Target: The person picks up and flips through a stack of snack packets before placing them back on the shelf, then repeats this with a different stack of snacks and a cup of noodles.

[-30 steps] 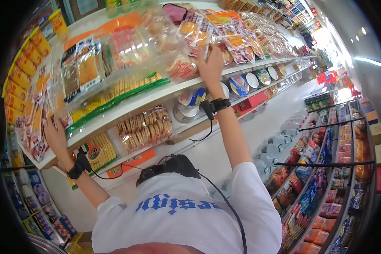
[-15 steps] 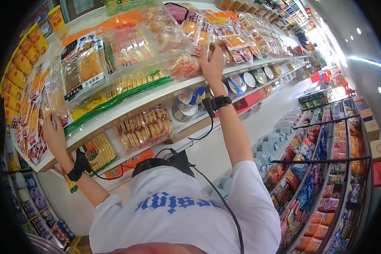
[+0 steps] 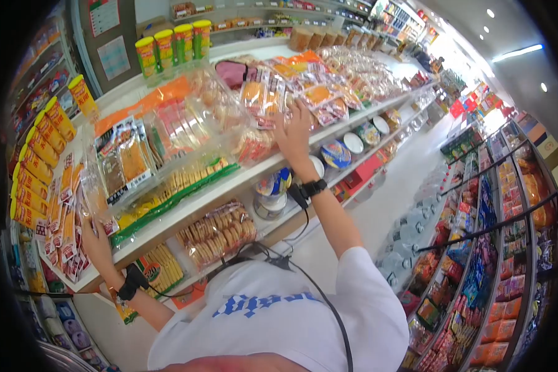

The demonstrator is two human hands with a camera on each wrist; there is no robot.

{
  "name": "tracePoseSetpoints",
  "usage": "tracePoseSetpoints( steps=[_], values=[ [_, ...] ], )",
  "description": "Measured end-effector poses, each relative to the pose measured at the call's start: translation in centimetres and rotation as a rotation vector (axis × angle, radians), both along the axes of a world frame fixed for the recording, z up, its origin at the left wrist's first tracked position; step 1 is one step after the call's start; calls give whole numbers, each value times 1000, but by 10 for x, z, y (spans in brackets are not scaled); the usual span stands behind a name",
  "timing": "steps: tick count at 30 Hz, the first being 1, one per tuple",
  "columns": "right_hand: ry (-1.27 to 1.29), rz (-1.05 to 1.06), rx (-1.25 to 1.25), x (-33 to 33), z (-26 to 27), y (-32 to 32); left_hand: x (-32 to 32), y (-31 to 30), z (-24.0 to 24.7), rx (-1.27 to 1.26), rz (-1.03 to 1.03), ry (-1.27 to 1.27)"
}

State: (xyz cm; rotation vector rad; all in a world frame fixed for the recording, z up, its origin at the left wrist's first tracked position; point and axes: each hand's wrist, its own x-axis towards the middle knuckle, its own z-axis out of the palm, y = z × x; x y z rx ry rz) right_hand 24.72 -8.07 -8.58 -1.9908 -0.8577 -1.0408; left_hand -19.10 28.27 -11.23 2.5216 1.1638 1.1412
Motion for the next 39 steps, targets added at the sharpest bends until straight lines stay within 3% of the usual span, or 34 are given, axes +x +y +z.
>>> tracePoseSetpoints(
  steps=[3,4,6,7,8,11,15,16,17,19,21,22,25,27,28,30,31,33,36,39],
  values=[
    [-126,-146,-107,10,29,-8,0,-6,11,-126,38,42],
    [-173,-259,-189,24,24,-14,-1,-7,11,-47,54,-29],
    [-35,-254,-222,43,10,-36,1,-6,13,122,62,-152],
    [139,-132,-168,50,8,-48,5,-12,20,43,160,-266],
    [305,-8,-113,56,4,-54,3,-19,23,115,161,-327],
    [241,-7,195,-1,36,-60,-8,-59,49,321,121,-439],
    [178,198,480,-88,78,-62,11,-128,66,-122,-465,-644],
    [175,298,368,-111,79,-63,31,-141,70,-311,-664,-657],
    [167,397,257,-134,78,-64,49,-141,69,-598,-1075,-593],
    [144,591,33,-175,79,-64,94,-187,86,-1081,-1188,-649],
    [111,833,-173,-196,89,-47,118,-208,77,-1460,-1378,-1078],
    [93,979,-264,-202,93,-36,124,-215,85,-1498,-1288,-1019],
    [202,1087,-409,-213,95,-26,125,-215,115,-1535,-1067,-810],
    [193,1054,-334,-188,102,-39,121,-206,110,-1533,-1053,-823],
    [290,915,-167,-164,88,-49,117,-203,107,-1528,-1029,-842],
    [246,277,-65,-99,83,-61,114,-197,103,-1536,-1043,-867],
    [196,165,-28,-57,90,-55,113,-195,101,-1542,-1044,-862],
    [77,-84,-99,42,52,-70,108,-193,96,-1560,-1036,-871],
    [115,-205,-348,136,-4,-90,100,-189,97,-1487,-1094,-842],
    [303,-65,-238,135,-7,-80,98,-185,83,-1446,-1078,-884]
  ],
)
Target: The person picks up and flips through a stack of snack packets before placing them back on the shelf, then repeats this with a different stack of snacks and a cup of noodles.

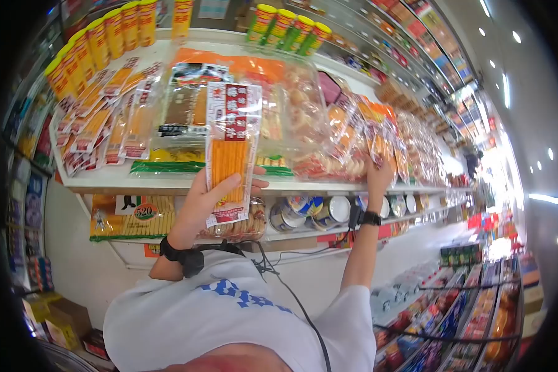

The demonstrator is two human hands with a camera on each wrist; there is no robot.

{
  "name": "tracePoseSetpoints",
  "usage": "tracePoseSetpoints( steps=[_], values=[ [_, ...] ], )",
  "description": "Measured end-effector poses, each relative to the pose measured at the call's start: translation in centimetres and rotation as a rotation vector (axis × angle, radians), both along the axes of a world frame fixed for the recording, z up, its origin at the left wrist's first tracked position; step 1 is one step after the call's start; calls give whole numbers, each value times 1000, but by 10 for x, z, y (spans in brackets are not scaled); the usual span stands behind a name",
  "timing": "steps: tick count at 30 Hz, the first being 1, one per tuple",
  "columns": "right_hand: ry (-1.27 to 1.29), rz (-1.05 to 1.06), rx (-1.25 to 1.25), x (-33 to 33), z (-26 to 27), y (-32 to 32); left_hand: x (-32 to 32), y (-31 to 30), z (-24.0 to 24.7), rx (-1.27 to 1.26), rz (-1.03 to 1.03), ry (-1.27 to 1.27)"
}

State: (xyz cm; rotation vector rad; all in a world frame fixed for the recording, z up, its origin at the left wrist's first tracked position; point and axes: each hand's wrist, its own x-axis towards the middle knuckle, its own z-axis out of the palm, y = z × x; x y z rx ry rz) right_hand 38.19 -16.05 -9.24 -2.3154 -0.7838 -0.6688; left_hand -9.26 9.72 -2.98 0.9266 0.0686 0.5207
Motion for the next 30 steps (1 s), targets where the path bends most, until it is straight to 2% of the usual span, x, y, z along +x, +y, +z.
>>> tracePoseSetpoints(
  steps=[1,6,9,10,13,14,15,17,18,20,21,23,26,28,30],
  values=[
    [-93,-25,3,-10,5,4,-1,1,-2,13,8,-7],
    [-161,5,124,-50,33,14,5,3,-6,39,-35,16],
    [-20,17,436,-106,67,29,13,4,-7,40,-104,20],
    [-12,-93,365,-122,79,28,15,3,-5,42,-108,21],
    [-45,109,807,-210,102,54,26,-7,-7,7,-71,55],
    [-104,153,645,-236,91,54,29,-11,-9,-9,-57,74],
    [-160,195,484,-263,81,53,33,-13,-18,-200,-131,-15],
    [-149,764,-20,-300,74,62,41,-16,-39,-584,-270,-194],
    [-34,991,-249,-319,87,80,36,-30,-11,-554,-129,-60],
    [68,1112,-160,-339,84,89,38,-22,-1,-223,-80,84],
    [75,1087,-86,-334,88,82,39,-20,3,-59,-50,145],
    [79,1050,60,-313,100,68,39,-26,9,-42,24,158],
    [-47,480,278,-244,97,42,36,-27,1,-7,101,132],
    [-84,232,203,-182,88,28,34,-21,-3,15,65,137],
    [-142,198,132,-131,62,13,33,-21,-5,39,46,136]
  ],
)
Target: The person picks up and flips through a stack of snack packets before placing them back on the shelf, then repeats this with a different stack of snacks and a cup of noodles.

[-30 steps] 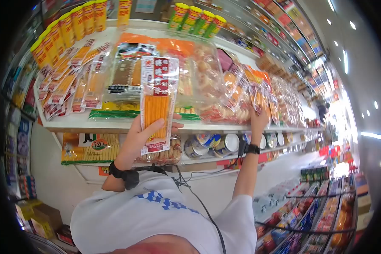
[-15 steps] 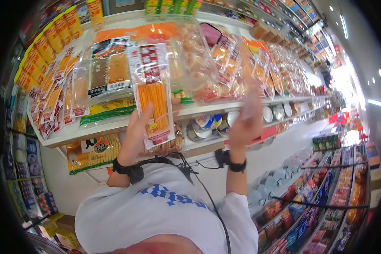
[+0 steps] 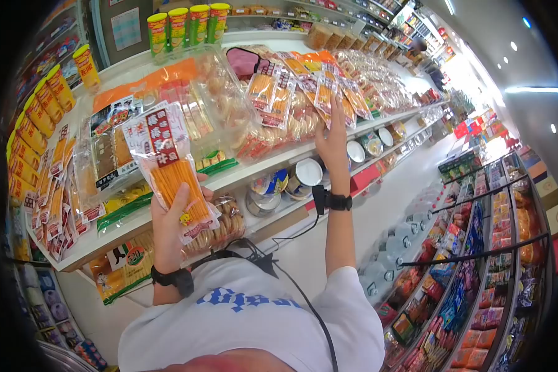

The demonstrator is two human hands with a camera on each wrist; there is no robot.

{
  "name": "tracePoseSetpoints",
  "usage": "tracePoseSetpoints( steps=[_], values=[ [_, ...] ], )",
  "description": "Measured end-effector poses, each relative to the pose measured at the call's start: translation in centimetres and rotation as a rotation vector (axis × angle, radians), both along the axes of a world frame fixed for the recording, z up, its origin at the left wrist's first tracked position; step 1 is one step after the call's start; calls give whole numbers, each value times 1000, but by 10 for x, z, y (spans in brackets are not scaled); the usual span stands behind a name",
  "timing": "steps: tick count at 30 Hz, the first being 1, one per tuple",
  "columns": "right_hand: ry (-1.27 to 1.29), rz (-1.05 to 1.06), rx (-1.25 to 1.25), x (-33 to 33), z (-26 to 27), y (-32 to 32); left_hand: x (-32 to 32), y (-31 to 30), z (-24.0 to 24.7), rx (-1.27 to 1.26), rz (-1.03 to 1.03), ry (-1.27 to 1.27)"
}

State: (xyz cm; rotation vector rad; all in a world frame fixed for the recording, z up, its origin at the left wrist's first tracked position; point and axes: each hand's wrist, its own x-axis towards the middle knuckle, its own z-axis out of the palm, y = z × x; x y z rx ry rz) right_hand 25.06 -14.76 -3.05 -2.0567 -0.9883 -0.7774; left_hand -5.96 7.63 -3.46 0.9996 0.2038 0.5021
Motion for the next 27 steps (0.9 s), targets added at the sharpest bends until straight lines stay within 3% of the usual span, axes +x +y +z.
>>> tracePoseSetpoints(
  steps=[3,5,8,10,14,17,19,21,23,25,27],
  values=[
    [-15,-58,-128,58,-30,-13,3,-3,0,27,-10,-11],
    [95,-71,-147,68,-46,-13,2,-5,2,44,-43,-6],
    [92,-250,-85,74,-52,-13,3,-6,3,67,-21,-7],
    [75,-309,-41,68,-55,-13,1,-6,3,63,-5,6],
    [25,-228,159,45,-39,-11,7,-3,-2,53,7,34],
    [388,-148,509,-1,-3,-6,15,-5,-4,6,-4,21],
    [148,-56,554,-53,25,10,18,-7,-4,-16,14,17],
    [-42,-11,334,-116,44,23,27,-10,-6,-8,26,16],
    [-141,333,106,-154,37,33,30,-18,-5,-173,67,-15],
    [-98,672,-188,-181,34,48,36,-29,-11,-408,150,-59],
    [69,684,-248,-206,35,60,30,-27,1,-302,-8,-180]
  ],
)
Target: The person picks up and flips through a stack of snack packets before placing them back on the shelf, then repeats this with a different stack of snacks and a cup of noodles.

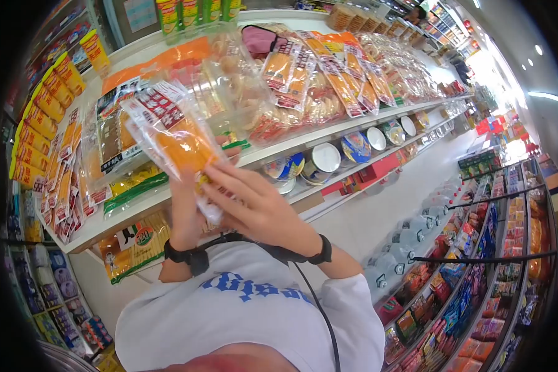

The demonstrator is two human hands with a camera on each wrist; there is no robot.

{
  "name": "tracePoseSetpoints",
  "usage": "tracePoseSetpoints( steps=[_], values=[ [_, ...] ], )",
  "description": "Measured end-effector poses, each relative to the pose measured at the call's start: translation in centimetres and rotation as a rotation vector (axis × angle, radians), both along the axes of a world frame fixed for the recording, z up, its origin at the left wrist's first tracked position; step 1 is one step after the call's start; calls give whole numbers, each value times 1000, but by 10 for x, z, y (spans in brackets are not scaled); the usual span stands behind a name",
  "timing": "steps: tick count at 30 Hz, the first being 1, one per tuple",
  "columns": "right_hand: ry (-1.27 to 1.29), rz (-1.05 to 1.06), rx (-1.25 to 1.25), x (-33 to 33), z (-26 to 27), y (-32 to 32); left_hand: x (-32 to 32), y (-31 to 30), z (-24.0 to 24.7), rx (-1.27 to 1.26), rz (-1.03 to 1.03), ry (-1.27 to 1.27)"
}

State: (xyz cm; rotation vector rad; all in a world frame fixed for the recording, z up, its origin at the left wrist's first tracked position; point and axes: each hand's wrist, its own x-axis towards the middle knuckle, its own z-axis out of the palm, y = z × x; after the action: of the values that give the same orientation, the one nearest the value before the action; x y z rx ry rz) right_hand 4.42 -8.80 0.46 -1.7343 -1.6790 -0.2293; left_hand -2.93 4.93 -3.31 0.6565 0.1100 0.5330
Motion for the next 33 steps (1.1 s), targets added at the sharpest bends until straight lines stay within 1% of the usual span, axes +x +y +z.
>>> tracePoseSetpoints(
  steps=[2,3,5,7,9,11,12,15,18,20,22,23,25,26,27,28,30,31,32,33],
  values=[
    [66,77,-12,14,6,-9,-4,11,3,245,76,196],
    [97,116,-14,27,10,-13,-5,12,2,179,113,201],
    [52,-153,192,79,-1,-34,-9,13,-1,247,98,199],
    [53,-493,254,145,2,-45,-13,11,5,294,83,213],
    [-107,-709,252,203,-24,-61,-14,9,4,310,49,196],
    [-54,-725,130,256,-85,-100,-15,9,3,336,21,180],
    [-25,-727,67,273,-98,-105,-15,10,3,336,26,174],
    [-29,-803,73,256,-93,-103,-15,12,2,353,38,164],
    [34,-909,181,239,-79,-108,-12,12,3,294,49,176],
    [105,-897,462,202,-57,-93,-12,12,1,267,46,163],
    [35,-885,624,132,-7,-57,-6,12,-1,239,33,123],
    [-60,-815,581,105,4,-47,-3,10,-3,268,36,115],
    [-259,-693,502,59,10,-39,3,4,-6,199,56,18],
    [-224,-429,394,42,-1,-41,7,1,-8,164,55,-39],
    [-94,-185,234,29,-2,-38,1,-2,-23,139,92,43],
    [-83,2,112,23,-2,-27,-4,-6,-38,112,126,126],
    [-8,64,30,2,1,-11,-5,-7,-24,110,92,157],
    [50,73,42,7,4,-16,-8,-3,1,227,39,191],
    [104,90,60,16,8,-20,-5,3,-4,165,91,230],
    [164,116,82,25,10,-25,0,4,-13,201,257,265]
  ],
)
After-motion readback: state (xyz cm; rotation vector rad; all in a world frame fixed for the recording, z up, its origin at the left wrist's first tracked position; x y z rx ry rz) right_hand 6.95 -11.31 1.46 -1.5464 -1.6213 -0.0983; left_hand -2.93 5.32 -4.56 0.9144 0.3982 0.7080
